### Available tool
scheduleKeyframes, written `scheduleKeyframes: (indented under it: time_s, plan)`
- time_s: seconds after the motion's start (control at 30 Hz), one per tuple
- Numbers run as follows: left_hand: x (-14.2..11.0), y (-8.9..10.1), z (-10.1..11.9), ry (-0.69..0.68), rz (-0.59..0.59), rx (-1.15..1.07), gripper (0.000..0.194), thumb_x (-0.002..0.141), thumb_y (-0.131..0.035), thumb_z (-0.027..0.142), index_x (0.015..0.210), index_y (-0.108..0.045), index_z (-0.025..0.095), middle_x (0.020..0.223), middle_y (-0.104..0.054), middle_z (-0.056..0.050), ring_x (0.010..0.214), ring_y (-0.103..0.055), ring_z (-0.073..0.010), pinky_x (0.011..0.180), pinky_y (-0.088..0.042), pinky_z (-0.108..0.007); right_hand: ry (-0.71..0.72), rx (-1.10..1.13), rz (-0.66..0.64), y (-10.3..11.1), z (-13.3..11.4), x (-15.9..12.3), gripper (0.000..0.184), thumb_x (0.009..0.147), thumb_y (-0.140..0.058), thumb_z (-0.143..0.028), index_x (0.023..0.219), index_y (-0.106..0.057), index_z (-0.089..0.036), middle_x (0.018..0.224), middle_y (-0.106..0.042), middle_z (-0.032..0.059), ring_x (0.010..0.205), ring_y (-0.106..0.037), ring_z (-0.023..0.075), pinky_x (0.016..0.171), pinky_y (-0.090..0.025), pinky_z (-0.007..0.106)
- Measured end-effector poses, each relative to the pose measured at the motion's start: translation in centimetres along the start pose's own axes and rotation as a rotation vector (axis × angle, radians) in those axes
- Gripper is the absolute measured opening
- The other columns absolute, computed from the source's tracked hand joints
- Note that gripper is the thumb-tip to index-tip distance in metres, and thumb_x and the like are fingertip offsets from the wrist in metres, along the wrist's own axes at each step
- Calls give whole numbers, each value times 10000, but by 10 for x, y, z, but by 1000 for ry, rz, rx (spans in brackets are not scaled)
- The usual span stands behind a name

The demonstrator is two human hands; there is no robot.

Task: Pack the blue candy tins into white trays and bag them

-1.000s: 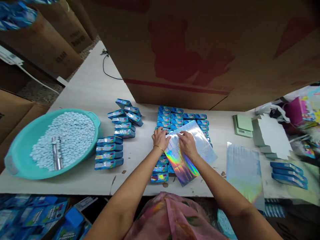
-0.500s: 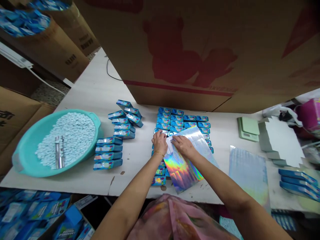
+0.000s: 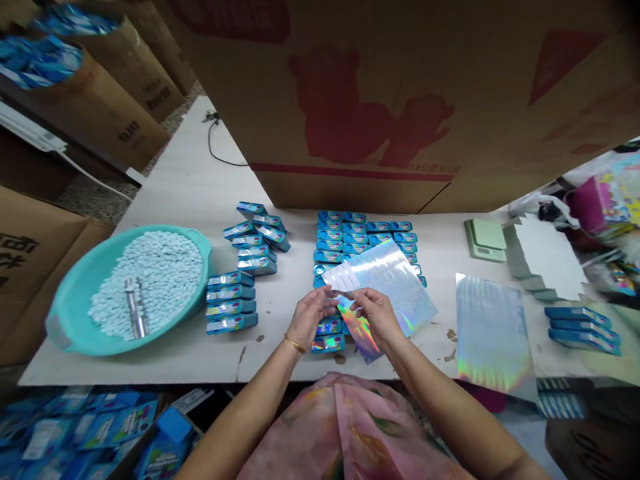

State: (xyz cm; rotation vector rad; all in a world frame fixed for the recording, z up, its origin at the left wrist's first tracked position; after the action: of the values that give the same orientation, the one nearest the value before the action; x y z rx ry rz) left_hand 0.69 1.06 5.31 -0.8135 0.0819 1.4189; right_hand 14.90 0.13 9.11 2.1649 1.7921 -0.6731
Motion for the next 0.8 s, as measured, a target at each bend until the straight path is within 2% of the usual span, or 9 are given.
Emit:
scheduleKeyframes:
  time_s: [0.07,0.17,0.3,0.4,0.5,0.57,0.67,0.73,0.8]
  plan:
    - [-15,14,-4,14,107,6,420,598,-667,359,951,-565,155,769,-618,-20,680,-587,-109,622,-446,-228,-65,58,18,-10,20,-6,233,603,-633,-383,648,-593,-158,484,-516,-40,412,-399,66,425,-285,202]
    - [-21,38,-14,-2,225,108,407,564,-686,285,926,-570,139,640,-589,25,574,-550,-73,542,-411,-186,-77,22,78,-23,48,-13,222,583,-649,-364,652,-596,-160,487,-521,-42,425,-405,72,441,-297,205]
    - [-15,65,-29,-117,287,289,401,588,-649,284,946,-548,135,626,-608,18,595,-569,-103,591,-431,-223,62,-186,209,-34,79,-13,167,625,-607,-336,643,-596,-171,584,-563,-18,534,-474,104,543,-370,230]
    - [-9,75,-35,-201,296,420,378,621,-618,293,958,-538,143,625,-623,9,622,-581,-123,651,-442,-253,223,-456,282,-35,93,-8,157,688,-550,-329,671,-598,-181,613,-557,-7,566,-471,117,573,-373,241]
    - [-2,76,-37,-250,301,561,352,653,-588,297,974,-540,161,648,-630,11,629,-579,-124,660,-440,-253,406,-715,298,-34,97,-3,151,737,-504,-287,677,-595,-182,632,-549,6,617,-476,131,610,-360,249]
    - [2,76,-40,-254,309,620,345,657,-579,291,976,-545,167,638,-626,18,625,-578,-123,659,-440,-249,480,-878,298,-35,97,0,154,755,-489,-250,666,-590,-174,639,-552,15,652,-476,139,640,-344,256]
    - [10,78,-48,-211,309,632,349,653,-572,268,981,-549,150,612,-616,16,602,-577,-124,642,-447,-245,494,-1117,274,-36,92,3,153,775,-480,-237,698,-590,-164,683,-564,27,694,-470,150,669,-315,267]
    - [14,81,-54,-157,310,654,357,650,-562,235,993,-550,135,615,-614,6,595,-577,-127,635,-454,-251,479,-1261,248,-34,85,2,150,790,-471,-245,785,-594,-159,741,-567,39,722,-462,160,673,-299,275]
    - [13,85,-59,-146,340,738,343,662,-531,209,994,-562,131,685,-623,-20,620,-579,-135,636,-461,-263,505,-1395,167,-31,77,-1,176,809,-442,-228,898,-586,-180,807,-562,47,749,-450,169,673,-283,285]
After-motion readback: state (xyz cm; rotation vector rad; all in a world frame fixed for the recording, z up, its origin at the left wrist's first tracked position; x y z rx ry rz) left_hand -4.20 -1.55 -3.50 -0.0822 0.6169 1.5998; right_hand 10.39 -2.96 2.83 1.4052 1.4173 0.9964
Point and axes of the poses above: each hand's wrist, its own x-axis towards the middle knuckle, its own y-axis out of the back of the hand, z = x × y, the point moved 2 cm from there along x, towards the middle knuckle
